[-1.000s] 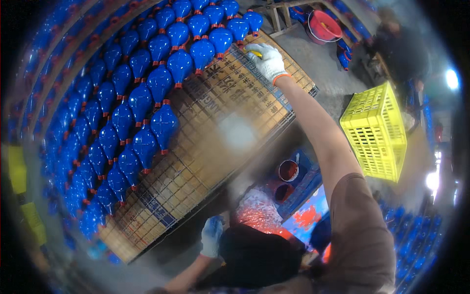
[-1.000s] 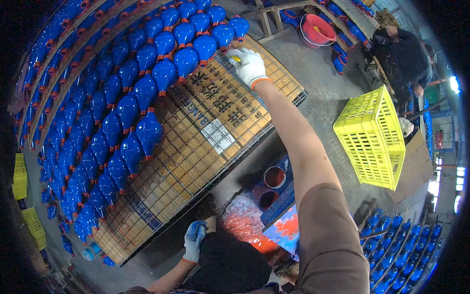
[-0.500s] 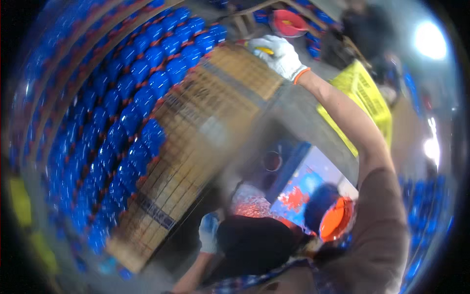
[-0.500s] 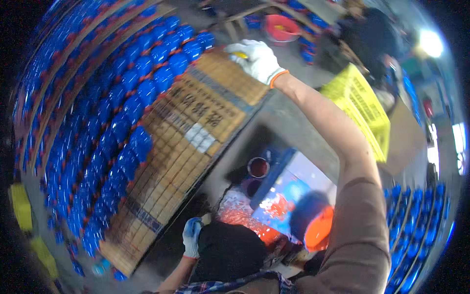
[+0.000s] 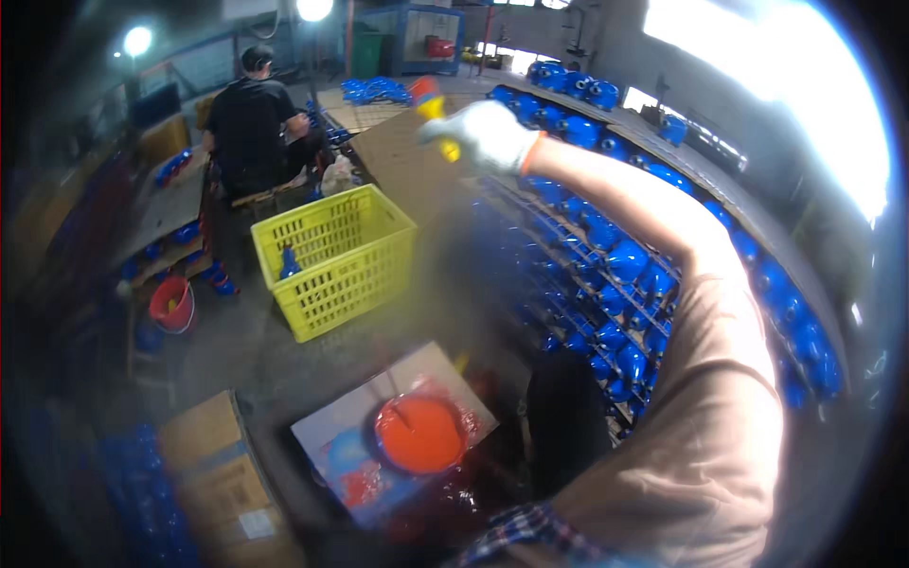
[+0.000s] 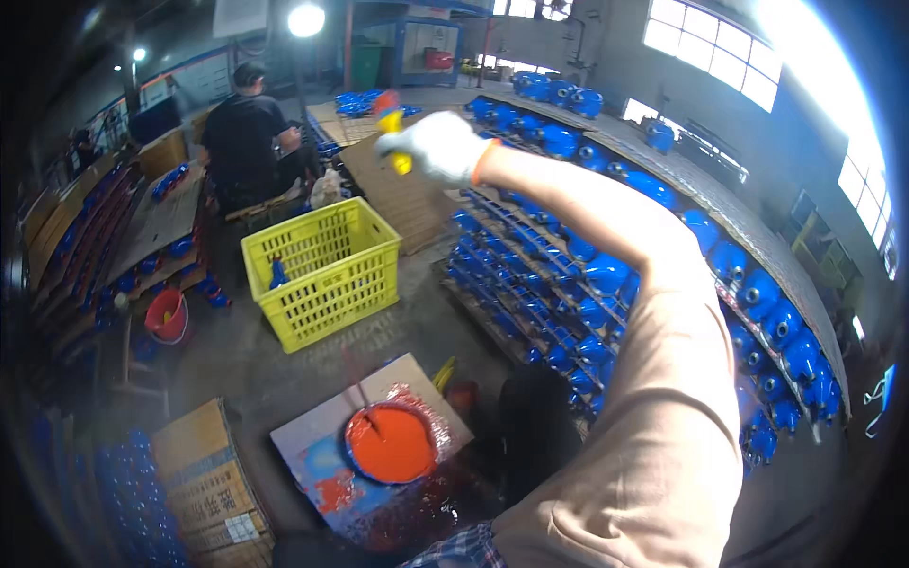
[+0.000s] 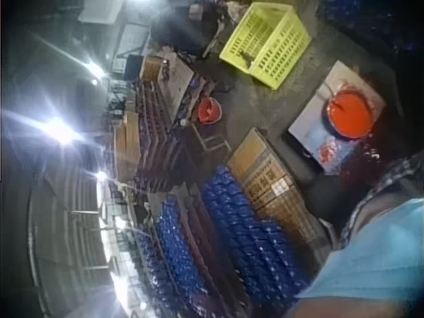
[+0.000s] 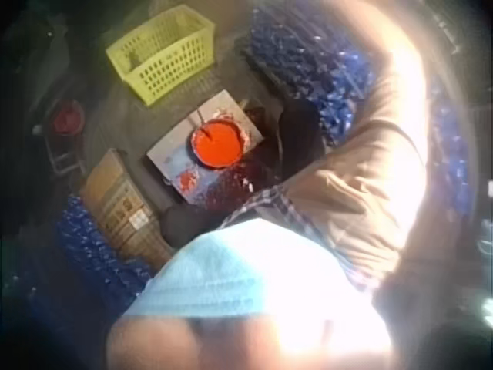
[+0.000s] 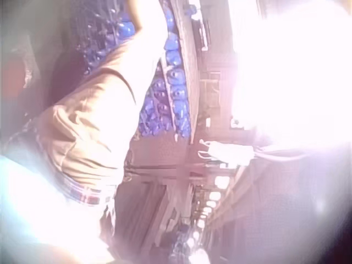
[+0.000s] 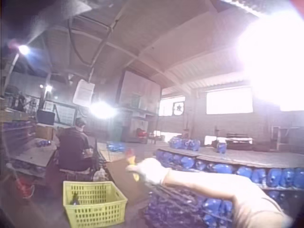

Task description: The recorder is painting a blue bulbous object with orange paint using a hand brush.

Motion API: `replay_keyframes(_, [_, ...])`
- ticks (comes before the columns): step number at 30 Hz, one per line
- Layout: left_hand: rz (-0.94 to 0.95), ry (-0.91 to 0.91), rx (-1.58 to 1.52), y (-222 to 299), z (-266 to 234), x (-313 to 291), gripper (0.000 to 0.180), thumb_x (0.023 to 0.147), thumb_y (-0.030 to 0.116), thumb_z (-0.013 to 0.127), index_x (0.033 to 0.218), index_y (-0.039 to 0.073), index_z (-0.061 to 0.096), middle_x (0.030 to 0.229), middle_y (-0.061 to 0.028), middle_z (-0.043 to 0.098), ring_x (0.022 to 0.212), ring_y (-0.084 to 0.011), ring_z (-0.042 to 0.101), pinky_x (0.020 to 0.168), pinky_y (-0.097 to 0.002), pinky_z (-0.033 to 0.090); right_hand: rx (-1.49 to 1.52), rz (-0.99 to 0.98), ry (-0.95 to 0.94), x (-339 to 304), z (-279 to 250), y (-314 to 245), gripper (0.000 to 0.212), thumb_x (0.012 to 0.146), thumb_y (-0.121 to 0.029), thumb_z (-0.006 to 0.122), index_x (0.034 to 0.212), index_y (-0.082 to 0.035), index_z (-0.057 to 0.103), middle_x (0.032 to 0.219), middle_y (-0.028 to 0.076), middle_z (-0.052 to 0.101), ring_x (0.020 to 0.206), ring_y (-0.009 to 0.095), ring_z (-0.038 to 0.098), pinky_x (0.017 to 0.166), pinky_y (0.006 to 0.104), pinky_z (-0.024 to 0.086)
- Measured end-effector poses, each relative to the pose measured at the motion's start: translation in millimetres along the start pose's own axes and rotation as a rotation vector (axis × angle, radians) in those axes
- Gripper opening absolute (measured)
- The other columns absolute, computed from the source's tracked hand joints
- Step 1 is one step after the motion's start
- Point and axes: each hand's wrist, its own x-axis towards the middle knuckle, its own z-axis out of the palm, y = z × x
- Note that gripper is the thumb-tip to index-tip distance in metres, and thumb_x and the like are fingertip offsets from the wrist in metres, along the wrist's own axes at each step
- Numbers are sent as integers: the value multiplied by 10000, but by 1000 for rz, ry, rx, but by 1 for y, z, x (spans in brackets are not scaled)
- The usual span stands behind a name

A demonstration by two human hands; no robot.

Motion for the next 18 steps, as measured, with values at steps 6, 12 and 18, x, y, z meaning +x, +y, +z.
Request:
replay_keyframes(6, [66,-15,34,15,41,55,237,947,175,513,1038,-22,608,1012,-145,639,894,-202,586,841,-349,475,-393,436,-177,-106,-57,187,353,796,-104,546,1133,-197,597,936,137,671,852,343,654,725,421,507])
replay_keyframes(12, [80,-28,66,23,72,76,247,944,182,517,1045,-24,608,1014,-148,639,896,-208,586,842,-352,474,-439,607,-293,-218,-94,308,201,813,-70,530,997,-152,532,922,152,642,894,365,615,755,448,473])
replay_keyframes(18, [11,40,116,22,73,46,258,942,190,521,1052,-26,609,1015,-152,638,897,-213,585,844,-355,474,-383,653,-436,-269,-58,349,221,818,-48,513,1014,-147,488,980,152,622,934,358,609,779,433,465])
